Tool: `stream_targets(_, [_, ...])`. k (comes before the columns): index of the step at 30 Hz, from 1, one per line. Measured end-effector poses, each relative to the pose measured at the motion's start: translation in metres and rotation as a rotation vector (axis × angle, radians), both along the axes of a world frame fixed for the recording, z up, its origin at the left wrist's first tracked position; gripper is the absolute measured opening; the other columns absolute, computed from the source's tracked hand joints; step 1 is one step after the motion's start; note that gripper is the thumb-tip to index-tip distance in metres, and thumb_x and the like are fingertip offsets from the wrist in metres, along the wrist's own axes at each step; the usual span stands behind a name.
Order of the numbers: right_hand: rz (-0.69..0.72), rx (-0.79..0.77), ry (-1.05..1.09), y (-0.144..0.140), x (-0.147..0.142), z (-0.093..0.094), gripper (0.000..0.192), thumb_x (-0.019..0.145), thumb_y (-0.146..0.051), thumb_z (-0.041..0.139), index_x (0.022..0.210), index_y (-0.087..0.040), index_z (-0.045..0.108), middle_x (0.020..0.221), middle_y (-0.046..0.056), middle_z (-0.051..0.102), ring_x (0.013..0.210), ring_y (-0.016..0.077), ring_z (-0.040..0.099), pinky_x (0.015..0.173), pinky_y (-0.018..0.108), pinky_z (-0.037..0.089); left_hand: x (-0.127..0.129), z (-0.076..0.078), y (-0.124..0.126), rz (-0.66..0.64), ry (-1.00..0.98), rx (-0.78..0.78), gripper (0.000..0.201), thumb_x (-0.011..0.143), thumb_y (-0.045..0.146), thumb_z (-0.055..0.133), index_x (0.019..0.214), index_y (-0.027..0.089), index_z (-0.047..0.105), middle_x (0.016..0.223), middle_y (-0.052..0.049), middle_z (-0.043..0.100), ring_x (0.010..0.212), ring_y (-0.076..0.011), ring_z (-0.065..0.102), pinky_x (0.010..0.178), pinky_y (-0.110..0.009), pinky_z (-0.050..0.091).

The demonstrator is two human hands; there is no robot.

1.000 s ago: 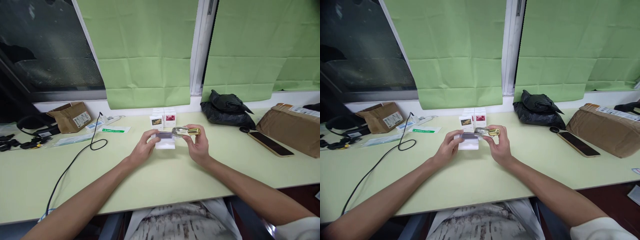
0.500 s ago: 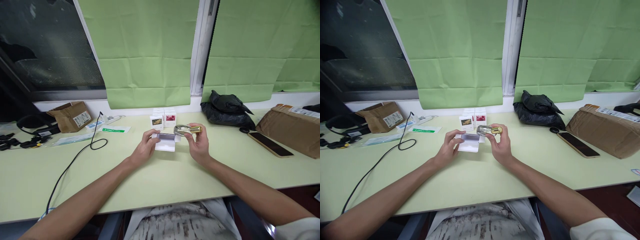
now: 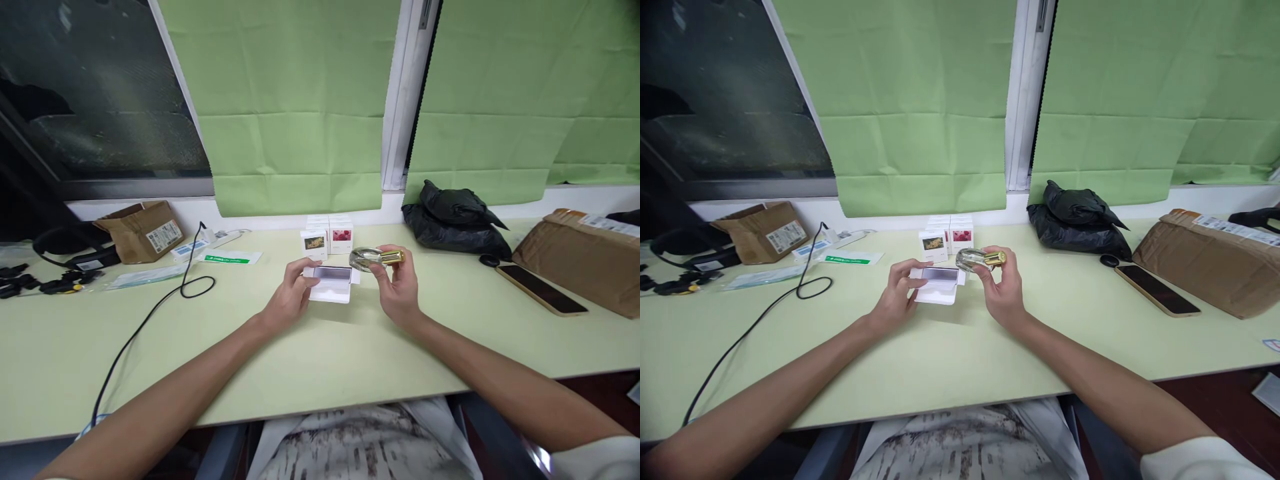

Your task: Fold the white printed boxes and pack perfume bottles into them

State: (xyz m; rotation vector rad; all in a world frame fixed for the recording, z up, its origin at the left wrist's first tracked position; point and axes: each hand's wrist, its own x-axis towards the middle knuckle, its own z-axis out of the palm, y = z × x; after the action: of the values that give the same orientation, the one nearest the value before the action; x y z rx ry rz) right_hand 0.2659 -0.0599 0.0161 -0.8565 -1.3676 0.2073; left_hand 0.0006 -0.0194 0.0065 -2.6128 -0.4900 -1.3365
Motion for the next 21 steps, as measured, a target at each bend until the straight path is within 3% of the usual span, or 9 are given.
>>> stream_targets(9, [-0.005,0.006,-0.004,0.0007,0.0006,0.0,0.03,0.101,-0.045,0.064,0.123,-0.026,0.055,0.117,0.009,0.064,0.106,0.0258,0.066,0.091,0.043,0.057,-0.0001,-0.0019,0.0007,0.012,0.008,0.04,0.041,0.095,-0.005,0.045,0.125,0.022,0.047,0.135,-0.015,0.045,0.138,-0.0312,0.06,0.095,-0.047,0.062])
stream_targets(15, [0.004,0.013,0.01,0.0019,0.0006,-0.0008,0.03,0.101,-0.045,0.064,0.123,-0.026,0.055,0.117,0.009,0.064,0.106,0.0256,0.065,0.092,0.043,0.056,-0.0001,-0.0009,-0.0005,0.024,0.031,0.062,0.037,0.097,-0.004,0.045,0.125,0.021,0.047,0.133,-0.015,0.052,0.139,-0.0294,0.058,0.096,-0.045,0.062])
stream_targets(21, [-0.009,0.008,0.004,0.0015,0.0004,-0.0001,0.03,0.102,-0.045,0.063,0.122,-0.026,0.055,0.116,0.009,0.064,0.105,0.0256,0.065,0.091,0.043,0.056,-0.0014,0.0012,0.002,-0.004,0.04,0.049,0.036,0.1,0.001,0.049,0.129,0.022,0.049,0.14,-0.017,0.059,0.139,-0.028,0.056,0.102,-0.049,0.058])
